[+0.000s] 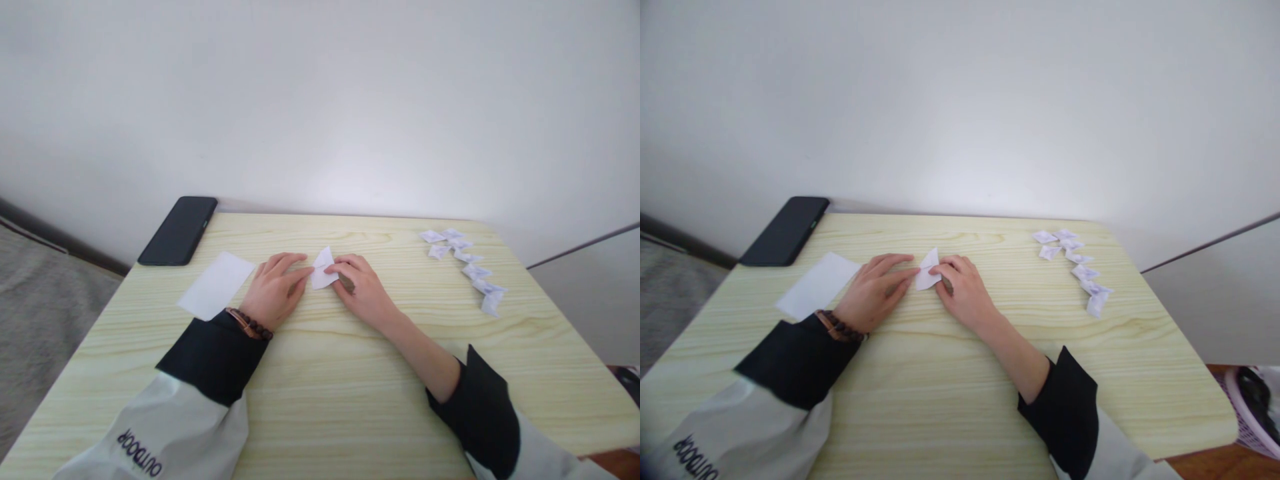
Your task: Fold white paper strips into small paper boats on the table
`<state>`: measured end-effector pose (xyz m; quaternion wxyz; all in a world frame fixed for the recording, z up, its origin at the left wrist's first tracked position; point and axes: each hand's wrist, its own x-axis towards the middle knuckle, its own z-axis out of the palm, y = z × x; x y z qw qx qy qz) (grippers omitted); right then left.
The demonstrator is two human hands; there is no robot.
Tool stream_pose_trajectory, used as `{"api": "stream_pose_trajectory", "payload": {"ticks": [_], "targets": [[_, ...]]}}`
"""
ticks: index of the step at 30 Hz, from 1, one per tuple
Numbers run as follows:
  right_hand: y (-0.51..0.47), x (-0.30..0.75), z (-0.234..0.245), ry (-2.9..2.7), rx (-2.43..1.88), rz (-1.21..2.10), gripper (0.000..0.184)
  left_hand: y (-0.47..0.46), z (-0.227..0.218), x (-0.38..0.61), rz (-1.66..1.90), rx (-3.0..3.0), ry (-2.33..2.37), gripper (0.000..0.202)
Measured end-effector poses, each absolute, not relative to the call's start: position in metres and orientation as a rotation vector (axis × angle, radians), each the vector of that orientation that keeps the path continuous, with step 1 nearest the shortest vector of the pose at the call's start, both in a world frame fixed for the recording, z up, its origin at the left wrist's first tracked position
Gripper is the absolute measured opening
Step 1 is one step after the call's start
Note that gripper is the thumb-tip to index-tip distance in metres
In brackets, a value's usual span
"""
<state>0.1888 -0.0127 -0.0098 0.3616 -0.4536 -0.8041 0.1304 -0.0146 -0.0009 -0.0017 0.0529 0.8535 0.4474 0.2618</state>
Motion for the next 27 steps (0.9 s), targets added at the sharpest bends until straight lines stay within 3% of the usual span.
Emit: {"api": "stream_pose_trajectory", "payload": {"ticks": [7,20,27], "targets": [[-0.011,0.190,-0.009,-2.119,-1.292,0.226,0.028,-0.001,-0.002,-0.013,0.671,2.679,1.198,0.033],[-0.006,0.195,-0.008,-2.163,-1.200,0.030,0.015,0.001,0.000,-0.014,0.663,2.773,1.127,0.032],[-0.002,0.199,-0.008,-2.246,-1.172,0.123,0.019,0.002,0.003,-0.010,0.664,2.776,1.153,0.030]]}}
